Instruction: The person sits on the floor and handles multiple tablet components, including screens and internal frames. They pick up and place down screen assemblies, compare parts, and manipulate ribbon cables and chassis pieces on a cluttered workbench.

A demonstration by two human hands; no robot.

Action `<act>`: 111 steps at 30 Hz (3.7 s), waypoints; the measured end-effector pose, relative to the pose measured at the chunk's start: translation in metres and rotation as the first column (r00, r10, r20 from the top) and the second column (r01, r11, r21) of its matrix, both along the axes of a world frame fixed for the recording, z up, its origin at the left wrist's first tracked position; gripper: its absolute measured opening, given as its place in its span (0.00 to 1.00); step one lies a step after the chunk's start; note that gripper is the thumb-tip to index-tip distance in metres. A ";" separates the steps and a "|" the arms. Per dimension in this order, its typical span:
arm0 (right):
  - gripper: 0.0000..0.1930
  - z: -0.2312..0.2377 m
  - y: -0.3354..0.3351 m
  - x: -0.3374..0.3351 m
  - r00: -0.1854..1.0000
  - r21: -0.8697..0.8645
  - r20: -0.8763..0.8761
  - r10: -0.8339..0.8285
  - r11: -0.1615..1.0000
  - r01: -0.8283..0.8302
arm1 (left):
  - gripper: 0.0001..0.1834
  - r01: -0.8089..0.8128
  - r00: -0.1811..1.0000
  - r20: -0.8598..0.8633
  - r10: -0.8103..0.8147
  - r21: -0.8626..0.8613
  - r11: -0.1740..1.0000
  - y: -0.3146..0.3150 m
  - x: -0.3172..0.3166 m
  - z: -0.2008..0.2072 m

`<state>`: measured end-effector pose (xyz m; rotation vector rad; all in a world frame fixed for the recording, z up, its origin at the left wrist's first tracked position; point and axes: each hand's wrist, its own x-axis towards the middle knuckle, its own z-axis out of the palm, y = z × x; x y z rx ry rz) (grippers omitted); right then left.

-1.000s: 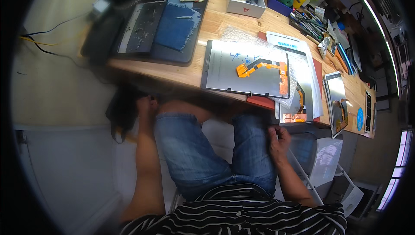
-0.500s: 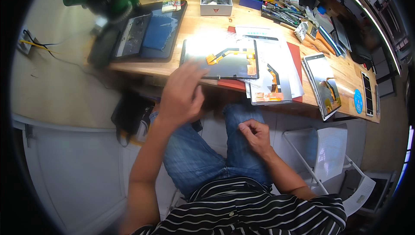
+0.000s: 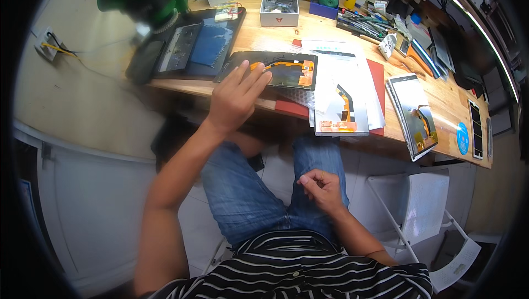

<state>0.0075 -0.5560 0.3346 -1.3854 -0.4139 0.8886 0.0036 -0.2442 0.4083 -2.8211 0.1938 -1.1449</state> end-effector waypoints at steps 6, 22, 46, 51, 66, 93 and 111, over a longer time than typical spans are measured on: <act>0.25 0.025 0.024 0.022 0.986 0.354 -0.114 0.121 0.932 -0.073 | 0.16 0.157 0.978 0.139 -0.158 0.023 0.987 0.001 -0.032 0.017; 0.11 0.040 0.062 0.000 0.989 0.442 -0.106 -0.102 0.886 0.139 | 0.34 0.321 0.946 0.316 0.072 -0.880 -0.350 -0.094 -0.110 -0.013; 0.32 0.076 0.067 -0.002 0.433 -0.061 0.888 0.156 0.972 -0.226 | 0.67 0.359 0.740 0.648 -0.180 -0.607 -0.709 -0.091 -0.081 -0.003; 0.31 0.079 0.065 -0.006 0.571 0.054 0.814 0.111 0.963 -0.264 | 0.66 0.282 0.619 0.781 -0.080 -0.315 -0.906 -0.073 -0.079 -0.007; 0.24 0.060 0.051 0.005 0.757 0.178 0.652 -0.044 0.979 -0.096 | 0.63 0.206 0.645 0.764 -0.028 -0.210 -0.956 -0.068 -0.078 0.001; 0.09 0.053 0.049 0.004 0.998 0.266 -0.025 -0.053 0.962 0.057 | 0.65 0.212 0.589 0.807 -0.032 -0.193 -0.958 -0.070 -0.066 0.005; 0.09 0.055 0.047 0.006 0.997 0.289 -0.070 -0.029 0.956 0.048 | 0.68 0.212 0.597 0.802 -0.004 -0.163 -0.964 -0.071 -0.066 0.005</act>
